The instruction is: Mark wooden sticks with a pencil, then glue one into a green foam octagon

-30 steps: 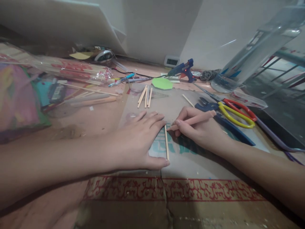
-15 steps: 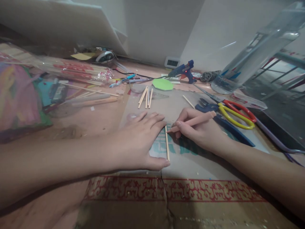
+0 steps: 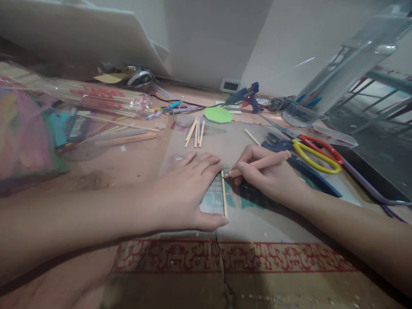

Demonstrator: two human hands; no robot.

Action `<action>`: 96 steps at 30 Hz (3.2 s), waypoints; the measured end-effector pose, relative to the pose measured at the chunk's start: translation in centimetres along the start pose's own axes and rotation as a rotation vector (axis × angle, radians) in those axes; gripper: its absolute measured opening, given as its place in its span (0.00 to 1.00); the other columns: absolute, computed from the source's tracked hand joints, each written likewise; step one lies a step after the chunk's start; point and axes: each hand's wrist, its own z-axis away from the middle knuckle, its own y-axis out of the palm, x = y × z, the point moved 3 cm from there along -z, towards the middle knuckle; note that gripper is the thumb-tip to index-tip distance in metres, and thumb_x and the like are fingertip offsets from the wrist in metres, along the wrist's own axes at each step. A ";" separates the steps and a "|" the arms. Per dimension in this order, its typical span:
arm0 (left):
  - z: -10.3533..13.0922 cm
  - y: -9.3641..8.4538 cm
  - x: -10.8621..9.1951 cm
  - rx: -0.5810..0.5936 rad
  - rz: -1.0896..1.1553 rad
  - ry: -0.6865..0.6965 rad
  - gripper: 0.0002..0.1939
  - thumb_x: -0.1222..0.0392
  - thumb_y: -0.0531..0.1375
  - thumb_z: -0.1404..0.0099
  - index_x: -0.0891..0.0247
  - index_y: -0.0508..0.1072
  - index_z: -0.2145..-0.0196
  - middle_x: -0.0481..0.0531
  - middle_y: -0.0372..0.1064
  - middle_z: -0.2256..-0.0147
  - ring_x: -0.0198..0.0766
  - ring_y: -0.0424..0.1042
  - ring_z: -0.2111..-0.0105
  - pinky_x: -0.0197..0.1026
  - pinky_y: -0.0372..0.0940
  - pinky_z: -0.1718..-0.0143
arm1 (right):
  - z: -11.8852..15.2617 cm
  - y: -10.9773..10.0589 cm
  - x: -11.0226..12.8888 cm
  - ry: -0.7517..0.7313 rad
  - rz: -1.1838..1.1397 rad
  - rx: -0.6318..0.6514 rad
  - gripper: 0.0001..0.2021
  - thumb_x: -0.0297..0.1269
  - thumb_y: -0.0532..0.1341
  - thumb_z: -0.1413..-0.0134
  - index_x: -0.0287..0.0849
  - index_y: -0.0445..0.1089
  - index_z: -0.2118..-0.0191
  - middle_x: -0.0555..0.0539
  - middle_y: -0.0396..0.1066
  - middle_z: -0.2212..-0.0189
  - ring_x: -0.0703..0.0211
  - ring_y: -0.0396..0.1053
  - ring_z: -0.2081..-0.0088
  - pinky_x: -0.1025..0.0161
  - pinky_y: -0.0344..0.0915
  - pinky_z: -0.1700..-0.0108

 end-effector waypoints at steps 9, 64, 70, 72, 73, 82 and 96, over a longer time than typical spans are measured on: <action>-0.1 -0.2 0.0 0.004 0.010 -0.010 0.53 0.32 0.62 0.40 0.73 0.58 0.30 0.71 0.52 0.29 0.65 0.48 0.28 0.66 0.44 0.28 | -0.1 0.2 -0.3 0.001 -0.013 0.045 0.13 0.39 0.62 0.35 0.42 0.73 0.71 0.47 0.76 0.74 0.61 0.73 0.74 0.66 0.66 0.72; 0.0 0.1 0.2 -0.056 0.050 -0.008 0.52 0.34 0.64 0.42 0.73 0.58 0.32 0.71 0.53 0.30 0.62 0.50 0.28 0.64 0.46 0.28 | 0.1 -0.1 -0.9 -0.009 -0.088 -0.151 0.11 0.38 0.60 0.32 0.43 0.71 0.67 0.50 0.75 0.75 0.66 0.66 0.79 0.67 0.62 0.76; 0.5 -0.2 0.1 -0.270 -0.070 0.127 0.52 0.37 0.66 0.41 0.76 0.56 0.32 0.74 0.50 0.29 0.63 0.46 0.27 0.65 0.41 0.27 | 0.3 -0.2 -1.5 0.039 -0.352 -0.096 0.06 0.41 0.60 0.30 0.45 0.69 0.58 0.52 0.76 0.72 0.67 0.66 0.79 0.68 0.64 0.77; 0.6 -0.2 0.1 -0.341 -0.107 0.156 0.51 0.39 0.66 0.41 0.77 0.56 0.33 0.75 0.51 0.29 0.64 0.46 0.27 0.64 0.41 0.27 | 0.2 -0.1 -1.4 0.045 -0.444 -0.025 0.07 0.38 0.64 0.33 0.46 0.64 0.61 0.54 0.75 0.71 0.68 0.67 0.78 0.68 0.65 0.76; 0.6 -0.2 0.1 -0.362 -0.119 0.165 0.51 0.39 0.67 0.41 0.77 0.56 0.33 0.75 0.51 0.30 0.64 0.46 0.27 0.64 0.41 0.28 | 0.1 0.0 -1.4 0.039 -0.491 0.014 0.09 0.37 0.65 0.35 0.46 0.62 0.62 0.55 0.74 0.71 0.68 0.68 0.77 0.69 0.66 0.75; 0.4 -0.1 0.2 -0.346 -0.106 0.157 0.52 0.39 0.66 0.38 0.75 0.52 0.31 0.73 0.52 0.30 0.62 0.44 0.27 0.63 0.38 0.27 | 0.0 0.8 -0.6 0.053 -0.621 0.256 0.18 0.38 0.72 0.42 0.45 0.59 0.60 0.55 0.70 0.68 0.69 0.70 0.73 0.69 0.70 0.71; -0.3 -0.3 0.6 -0.162 0.078 0.013 0.56 0.32 0.68 0.45 0.70 0.57 0.31 0.71 0.54 0.30 0.64 0.50 0.28 0.67 0.44 0.28 | 0.2 1.0 -1.3 0.104 -0.596 0.169 0.14 0.48 0.64 0.34 0.45 0.61 0.58 0.52 0.73 0.69 0.66 0.71 0.73 0.67 0.70 0.70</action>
